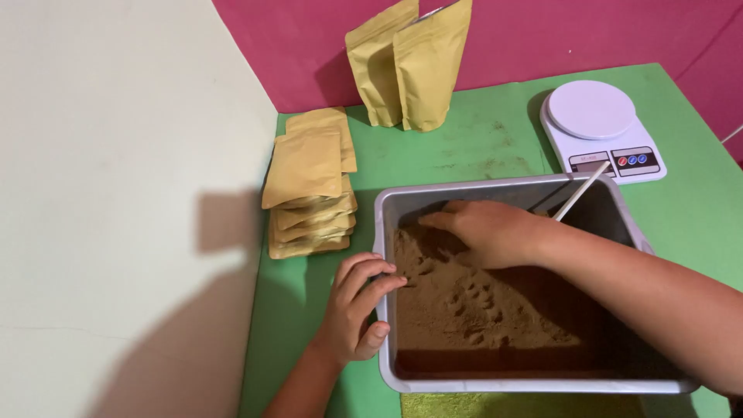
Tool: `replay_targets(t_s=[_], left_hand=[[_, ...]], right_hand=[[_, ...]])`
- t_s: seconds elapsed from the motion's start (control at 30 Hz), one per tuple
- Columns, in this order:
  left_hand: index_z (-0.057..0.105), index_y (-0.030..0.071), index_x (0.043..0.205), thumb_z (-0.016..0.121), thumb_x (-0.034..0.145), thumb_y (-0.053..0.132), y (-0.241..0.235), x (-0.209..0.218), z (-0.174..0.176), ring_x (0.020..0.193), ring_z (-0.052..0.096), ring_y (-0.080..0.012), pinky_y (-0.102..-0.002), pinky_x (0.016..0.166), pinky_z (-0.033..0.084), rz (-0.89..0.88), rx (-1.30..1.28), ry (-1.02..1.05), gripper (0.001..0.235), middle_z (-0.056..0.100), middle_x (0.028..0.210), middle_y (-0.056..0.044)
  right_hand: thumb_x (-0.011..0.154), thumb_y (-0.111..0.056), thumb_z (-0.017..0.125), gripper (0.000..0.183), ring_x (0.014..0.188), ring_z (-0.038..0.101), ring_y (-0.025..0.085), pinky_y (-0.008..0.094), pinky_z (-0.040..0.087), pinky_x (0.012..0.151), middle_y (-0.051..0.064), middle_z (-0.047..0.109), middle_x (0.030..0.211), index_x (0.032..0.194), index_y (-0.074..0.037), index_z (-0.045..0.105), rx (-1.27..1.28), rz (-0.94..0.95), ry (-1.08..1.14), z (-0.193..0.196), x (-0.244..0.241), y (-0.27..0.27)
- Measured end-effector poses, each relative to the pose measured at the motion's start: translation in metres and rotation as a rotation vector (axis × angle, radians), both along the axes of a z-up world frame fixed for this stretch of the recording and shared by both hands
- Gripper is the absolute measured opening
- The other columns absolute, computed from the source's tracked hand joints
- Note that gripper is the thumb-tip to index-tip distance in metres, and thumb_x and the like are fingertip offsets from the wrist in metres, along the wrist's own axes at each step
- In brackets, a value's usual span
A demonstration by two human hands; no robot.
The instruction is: Stirring coffee powder in a metal tray using a plastic spoon to ensure a uniform mix.
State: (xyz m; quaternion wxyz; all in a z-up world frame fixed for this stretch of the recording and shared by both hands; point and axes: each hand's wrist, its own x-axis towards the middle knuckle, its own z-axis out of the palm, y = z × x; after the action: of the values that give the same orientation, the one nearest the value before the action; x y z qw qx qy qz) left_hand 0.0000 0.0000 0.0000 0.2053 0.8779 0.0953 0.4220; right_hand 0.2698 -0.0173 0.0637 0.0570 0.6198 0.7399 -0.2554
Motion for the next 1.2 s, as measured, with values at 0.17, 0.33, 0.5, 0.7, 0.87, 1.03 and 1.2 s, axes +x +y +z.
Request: replay_targets(t_s=[0.17, 0.33, 0.5, 0.7, 0.87, 1.03, 1.2], left_hand=[[0.069, 0.004, 0.113, 0.017, 0.112, 0.059, 0.000, 0.000, -0.001, 0.113, 0.057, -0.0353, -0.051, 0.100, 0.050, -0.001, 0.010, -0.007, 0.076, 0.062, 0.117, -0.016], [0.069, 0.005, 0.115, 0.017, 0.112, 0.060, 0.001, -0.002, -0.001, 0.115, 0.057, -0.0363, -0.051, 0.099, 0.048, -0.001, 0.008, 0.004, 0.075, 0.062, 0.119, -0.016], [0.069, 0.005, 0.114, 0.017, 0.113, 0.060, 0.001, 0.001, -0.001, 0.114, 0.057, -0.0353, -0.050, 0.099, 0.049, 0.001, 0.012, -0.011, 0.076, 0.062, 0.118, -0.015], [0.069, 0.004, 0.114, 0.017, 0.112, 0.060, 0.001, 0.000, 0.000, 0.115, 0.057, -0.0362, -0.052, 0.101, 0.050, 0.003, 0.016, 0.000, 0.077, 0.063, 0.117, -0.016], [0.070, 0.004, 0.114, 0.016, 0.112, 0.061, 0.000, 0.000, 0.000, 0.114, 0.057, -0.0357, -0.051, 0.099, 0.050, 0.005, 0.007, 0.003, 0.078, 0.062, 0.118, -0.015], [0.070, 0.005, 0.115, 0.017, 0.112, 0.061, 0.001, -0.002, -0.004, 0.116, 0.056, -0.0362, -0.052, 0.099, 0.048, 0.004, -0.011, -0.003, 0.076, 0.062, 0.120, -0.015], [0.069, 0.005, 0.118, 0.017, 0.112, 0.060, 0.000, -0.003, 0.000, 0.117, 0.056, -0.0370, -0.052, 0.102, 0.048, -0.010, -0.008, -0.007, 0.076, 0.062, 0.119, -0.017]], right_hand=[[0.091, -0.040, 0.066, 0.021, 0.076, 0.063, 0.024, 0.042, 0.047, 0.068, 0.003, 0.070, 0.082, 0.091, -0.019, 0.068, 0.094, -0.080, 0.036, 0.012, 0.002, 0.005], [0.089, -0.060, 0.030, 0.080, 0.113, 0.077, 0.014, 0.030, 0.056, 0.099, 0.006, 0.089, 0.106, 0.144, -0.015, 0.066, -0.289, -0.139, 0.706, 0.033, 0.027, 0.007], [0.105, -0.046, 0.034, 0.069, 0.131, 0.066, 0.037, 0.044, 0.054, 0.107, 0.032, 0.070, 0.133, 0.104, 0.006, 0.078, -0.302, 0.139, 1.140, 0.013, 0.042, 0.008], [0.091, -0.052, 0.056, 0.054, 0.112, 0.081, 0.019, 0.032, 0.062, 0.083, 0.014, 0.086, 0.115, 0.081, -0.005, 0.081, -0.123, 0.020, 0.839, 0.030, 0.024, 0.000], [0.093, -0.032, 0.063, 0.024, 0.089, 0.078, 0.016, 0.033, 0.062, 0.082, 0.003, 0.077, 0.103, 0.103, -0.012, 0.074, 0.161, -0.010, 0.579, 0.053, 0.020, -0.016], [0.092, -0.045, 0.065, 0.019, 0.070, 0.075, 0.028, 0.044, 0.053, 0.058, -0.004, 0.080, 0.078, 0.103, -0.034, 0.077, 0.543, -0.057, -0.212, 0.033, 0.061, -0.040], [0.087, -0.031, 0.066, 0.009, 0.096, 0.066, 0.026, 0.041, 0.051, 0.073, -0.011, 0.070, 0.088, 0.087, -0.038, 0.073, 0.571, 0.257, -0.937, -0.036, 0.141, -0.080]])
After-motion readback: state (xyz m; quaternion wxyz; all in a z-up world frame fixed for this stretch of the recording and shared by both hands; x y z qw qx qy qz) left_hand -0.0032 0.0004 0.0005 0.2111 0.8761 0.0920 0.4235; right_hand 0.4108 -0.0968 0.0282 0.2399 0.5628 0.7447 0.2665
